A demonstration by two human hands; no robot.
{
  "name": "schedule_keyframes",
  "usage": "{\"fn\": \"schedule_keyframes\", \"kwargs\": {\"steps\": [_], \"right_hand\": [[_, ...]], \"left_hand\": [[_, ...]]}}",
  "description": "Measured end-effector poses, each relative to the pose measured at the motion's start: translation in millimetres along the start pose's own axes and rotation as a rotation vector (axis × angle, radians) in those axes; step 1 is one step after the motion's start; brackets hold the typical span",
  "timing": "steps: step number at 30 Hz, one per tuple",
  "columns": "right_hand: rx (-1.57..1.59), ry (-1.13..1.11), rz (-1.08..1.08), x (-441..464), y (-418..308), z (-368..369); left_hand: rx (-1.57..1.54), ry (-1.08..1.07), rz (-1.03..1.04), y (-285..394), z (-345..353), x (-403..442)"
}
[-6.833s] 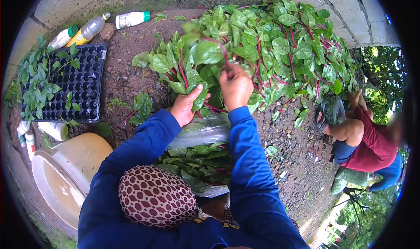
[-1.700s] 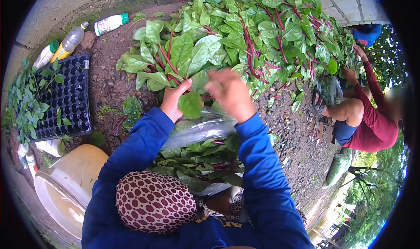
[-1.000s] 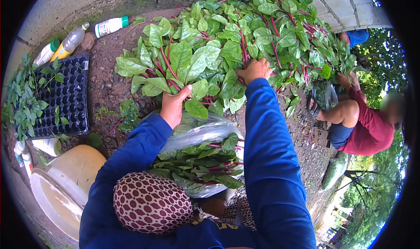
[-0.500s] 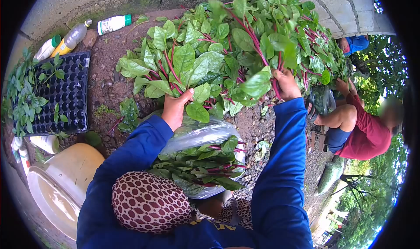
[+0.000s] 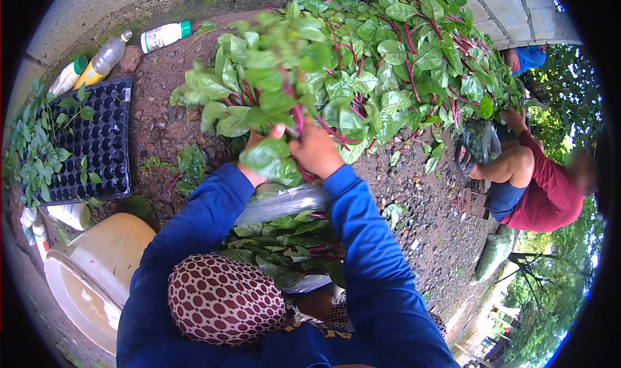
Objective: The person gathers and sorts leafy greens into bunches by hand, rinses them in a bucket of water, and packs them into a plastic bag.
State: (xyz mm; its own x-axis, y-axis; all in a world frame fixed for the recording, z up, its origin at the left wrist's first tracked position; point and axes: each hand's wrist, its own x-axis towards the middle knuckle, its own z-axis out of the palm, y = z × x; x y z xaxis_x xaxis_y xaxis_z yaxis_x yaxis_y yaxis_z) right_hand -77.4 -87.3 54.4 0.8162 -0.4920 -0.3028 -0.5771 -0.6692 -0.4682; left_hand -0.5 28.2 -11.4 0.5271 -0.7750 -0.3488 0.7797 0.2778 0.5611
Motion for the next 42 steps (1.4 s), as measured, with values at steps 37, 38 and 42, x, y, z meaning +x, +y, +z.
{"fn": "schedule_keyframes", "kwargs": {"steps": [37, 38, 42], "right_hand": [[-0.221, -0.096, 0.222, 4, -38, 9], [-0.211, -0.01, 0.186, 1, -41, 12], [-0.267, 0.095, 0.117, -6, -57, 3]], "left_hand": [[0.006, -0.113, -0.411, 41, 2, -18], [-0.005, -0.129, -0.372, 40, 1, -16], [0.119, -0.049, -0.247, 56, 23, -29]]}}
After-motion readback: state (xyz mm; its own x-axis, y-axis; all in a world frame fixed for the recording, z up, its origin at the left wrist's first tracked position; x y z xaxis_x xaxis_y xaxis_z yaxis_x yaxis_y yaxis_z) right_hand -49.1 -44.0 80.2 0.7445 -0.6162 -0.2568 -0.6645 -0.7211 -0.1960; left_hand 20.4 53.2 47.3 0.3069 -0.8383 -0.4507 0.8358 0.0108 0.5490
